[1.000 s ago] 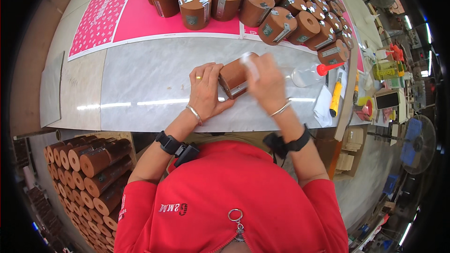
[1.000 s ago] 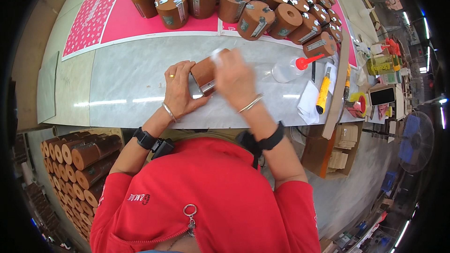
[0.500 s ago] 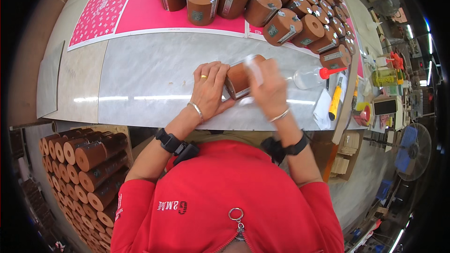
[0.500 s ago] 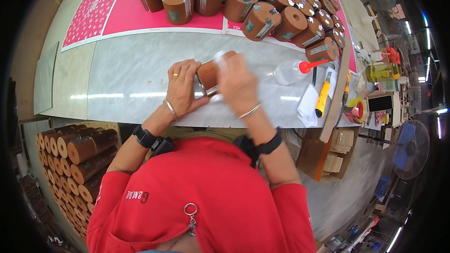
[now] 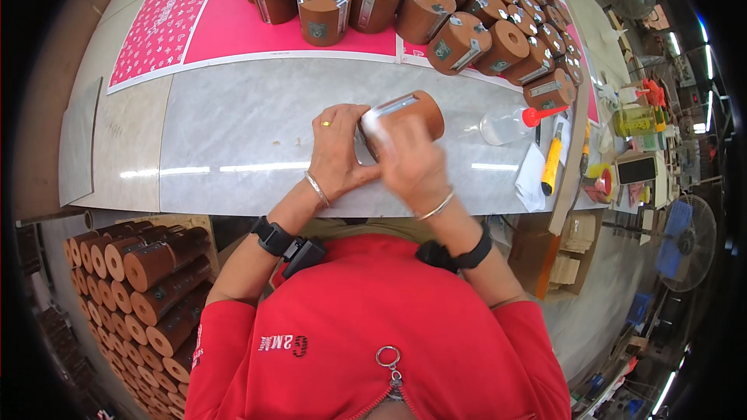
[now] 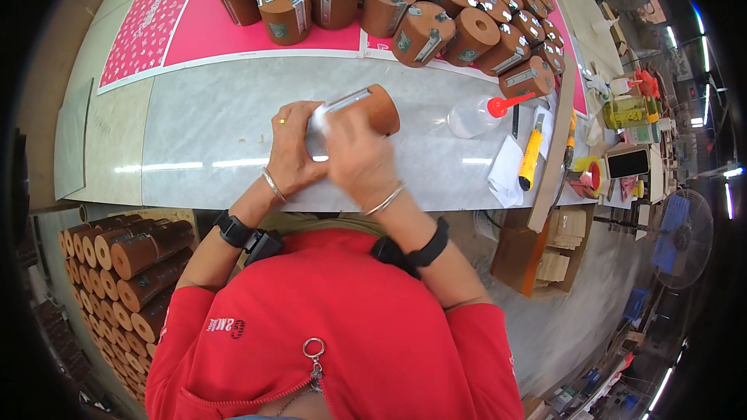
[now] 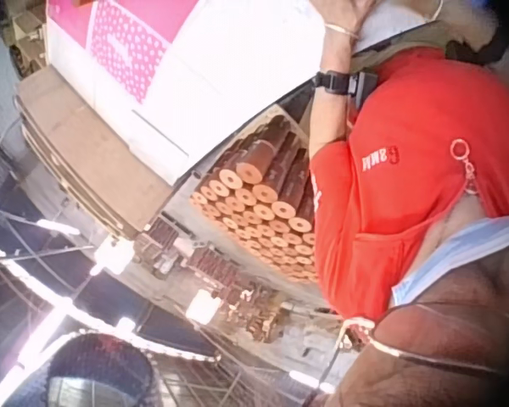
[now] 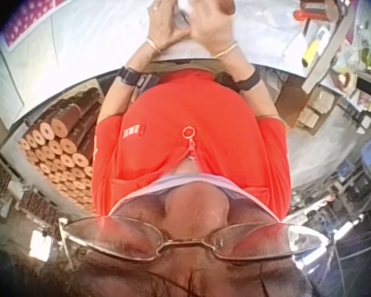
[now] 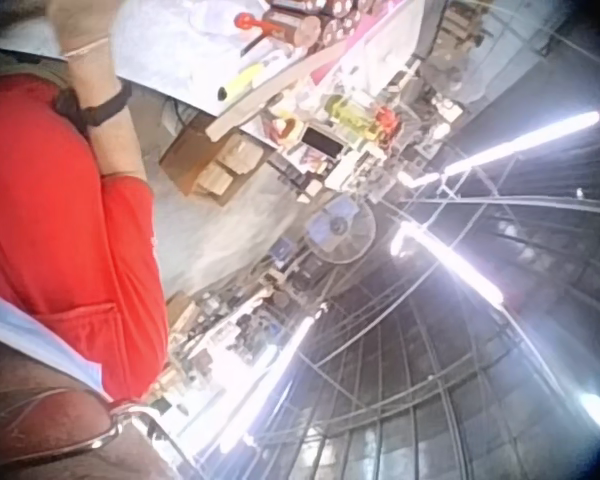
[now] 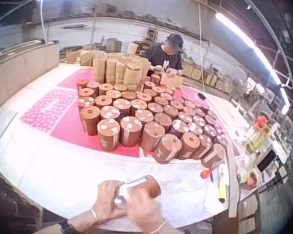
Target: The recorder wipes down cylindrical wood furniture components with a cleaning cloth and liquid from a squeeze bottle.
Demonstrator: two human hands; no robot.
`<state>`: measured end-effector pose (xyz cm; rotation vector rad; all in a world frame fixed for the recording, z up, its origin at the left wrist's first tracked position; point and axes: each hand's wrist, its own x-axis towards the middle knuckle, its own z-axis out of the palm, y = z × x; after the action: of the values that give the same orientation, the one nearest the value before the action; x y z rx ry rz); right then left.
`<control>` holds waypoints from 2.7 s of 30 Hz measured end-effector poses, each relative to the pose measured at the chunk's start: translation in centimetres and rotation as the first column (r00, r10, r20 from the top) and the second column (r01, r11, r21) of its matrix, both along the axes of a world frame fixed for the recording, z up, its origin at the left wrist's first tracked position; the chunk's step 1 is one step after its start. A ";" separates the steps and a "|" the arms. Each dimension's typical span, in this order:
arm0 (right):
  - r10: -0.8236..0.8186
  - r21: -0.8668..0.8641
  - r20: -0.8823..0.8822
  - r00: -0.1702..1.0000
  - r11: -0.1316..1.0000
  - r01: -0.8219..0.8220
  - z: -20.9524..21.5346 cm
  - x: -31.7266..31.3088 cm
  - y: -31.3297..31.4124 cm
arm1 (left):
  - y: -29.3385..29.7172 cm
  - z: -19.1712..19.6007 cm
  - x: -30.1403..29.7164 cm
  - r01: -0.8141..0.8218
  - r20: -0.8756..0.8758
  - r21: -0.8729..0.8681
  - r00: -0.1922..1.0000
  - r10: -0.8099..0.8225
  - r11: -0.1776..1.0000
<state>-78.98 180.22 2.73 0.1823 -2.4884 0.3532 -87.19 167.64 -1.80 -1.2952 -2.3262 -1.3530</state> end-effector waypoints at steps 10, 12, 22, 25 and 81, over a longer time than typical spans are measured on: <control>-0.073 -0.149 0.059 0.996 0.986 0.081 0.0 0.0 -0.1 | 0.3 -0.8 0.2 -0.015 -0.046 -0.011 0.999 0.015 1.000; -0.242 0.031 0.047 0.969 0.970 0.241 -0.1 -0.8 4.9 | 0.2 -0.4 0.6 -0.001 -0.034 -0.026 0.999 0.000 1.000; -0.142 -0.042 0.035 0.989 0.989 0.144 0.1 -0.1 3.8 | -0.1 -0.4 1.1 -0.017 -0.082 -0.060 0.997 0.012 0.998; -0.185 -0.153 0.062 0.981 0.969 0.193 0.4 -0.1 5.0 | -0.3 -0.5 1.7 -0.015 0.081 -0.055 0.997 0.020 0.998; -0.293 -0.474 0.240 0.925 0.797 0.375 -0.1 5.0 10.0 | -1.0 4.2 -0.6 0.076 0.244 -0.003 0.967 -0.073 0.997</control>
<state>-73.94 190.18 2.62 -0.5224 -2.4097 0.8860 -87.76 166.65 2.42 -1.2975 -2.4676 -1.6078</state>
